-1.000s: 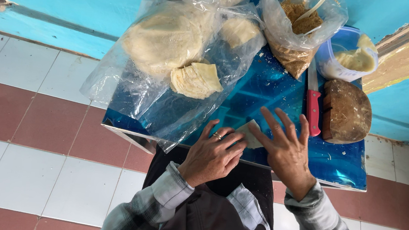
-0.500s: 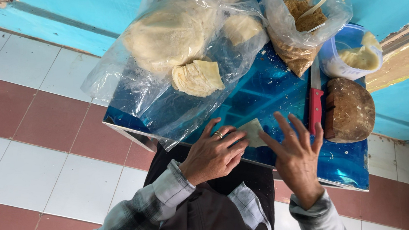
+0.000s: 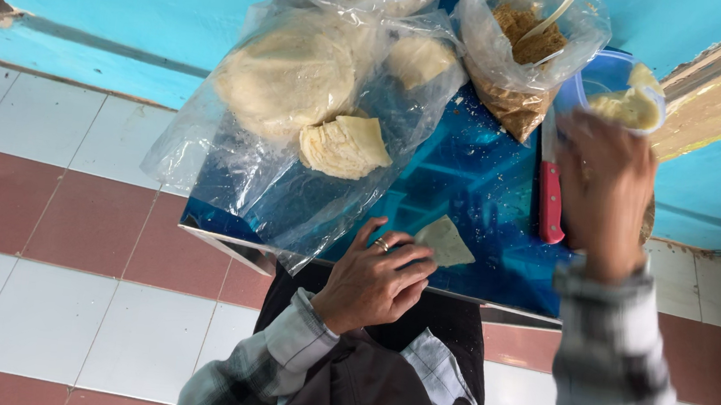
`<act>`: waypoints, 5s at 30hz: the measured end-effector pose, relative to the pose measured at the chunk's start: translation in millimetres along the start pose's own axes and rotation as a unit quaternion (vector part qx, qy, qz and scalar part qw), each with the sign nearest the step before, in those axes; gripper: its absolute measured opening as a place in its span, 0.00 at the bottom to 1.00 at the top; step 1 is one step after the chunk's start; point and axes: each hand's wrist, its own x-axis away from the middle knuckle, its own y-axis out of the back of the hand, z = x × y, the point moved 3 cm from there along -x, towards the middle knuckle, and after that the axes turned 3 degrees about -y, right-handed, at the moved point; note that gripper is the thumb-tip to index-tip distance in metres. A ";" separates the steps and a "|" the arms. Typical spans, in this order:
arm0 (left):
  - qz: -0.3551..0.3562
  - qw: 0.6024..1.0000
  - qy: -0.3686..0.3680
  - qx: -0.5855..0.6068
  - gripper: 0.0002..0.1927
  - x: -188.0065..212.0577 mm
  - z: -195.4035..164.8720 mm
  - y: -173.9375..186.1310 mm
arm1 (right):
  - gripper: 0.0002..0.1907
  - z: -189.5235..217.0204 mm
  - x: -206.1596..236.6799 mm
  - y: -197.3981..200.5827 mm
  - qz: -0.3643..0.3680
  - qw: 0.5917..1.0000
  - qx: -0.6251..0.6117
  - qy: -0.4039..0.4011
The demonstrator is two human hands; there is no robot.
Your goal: The person sits at a small blue table and folds thin dough wrappers into cones, spoons brown filling from a plastic bag onto each wrapper, and pinches the edges closed, setting finished pieces aside while working through a stack of wrappers.
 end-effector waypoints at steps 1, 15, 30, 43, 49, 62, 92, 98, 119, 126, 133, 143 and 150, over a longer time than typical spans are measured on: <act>-0.003 1.000 0.002 0.014 0.08 -0.4 0.1 2.6 | 0.13 -16.5 -23.2 -14.0 -0.008 1.000 -0.004 -0.007; -0.123 0.988 0.092 -0.017 0.08 -10.0 10.9 5.7 | 0.07 -123.3 -148.1 -157.6 0.078 0.995 -0.023 -0.064; -0.086 0.976 0.199 -0.015 0.06 -23.8 12.9 -6.5 | 0.09 -135.0 -144.0 -143.4 0.036 0.994 -0.054 -0.088; -0.097 0.973 0.209 0.009 0.05 -24.4 13.5 -4.9 | 0.11 -132.6 -144.2 -142.3 0.153 0.963 -0.184 -0.123; -0.100 0.975 0.199 -0.002 0.05 -24.8 14.2 -7.0 | 0.04 -130.7 -144.9 -144.9 0.127 0.987 -0.002 -0.096; -0.102 0.975 0.196 0.004 0.05 -24.1 15.5 -8.8 | 0.07 -151.9 -131.3 -137.4 0.055 0.906 -0.308 -0.284; -0.105 0.976 0.188 -0.008 0.05 -23.7 11.5 -13.2 | 0.05 -158.8 -102.2 -136.9 -0.054 0.888 -0.377 -0.257; -0.099 0.977 0.189 -0.009 0.05 -23.9 11.4 -14.9 | 0.06 -163.4 -97.8 -134.7 -0.055 0.874 -0.398 -0.274; -0.100 0.978 0.184 -0.016 0.07 -20.4 11.0 -14.1 | 0.07 -18.4 36.5 -38.1 0.053 0.758 -0.526 -0.383; -0.098 0.974 0.202 -0.031 0.07 -18.2 13.8 -18.8 | 0.09 34.4 119.0 -40.3 0.131 0.801 -0.421 -0.404; -0.088 0.975 0.198 -0.038 0.07 -17.3 12.5 -20.7 | 0.06 57.7 129.7 -35.2 0.054 0.909 -0.309 -0.276; -0.089 0.977 0.186 -0.050 0.07 -16.1 14.5 -23.3 | 0.06 71.3 126.5 -26.2 0.005 0.956 -0.246 -0.157; -0.088 0.976 0.191 -0.053 0.07 -14.2 13.6 -23.1 | 0.06 73.2 120.5 -12.9 -0.005 0.973 -0.203 -0.113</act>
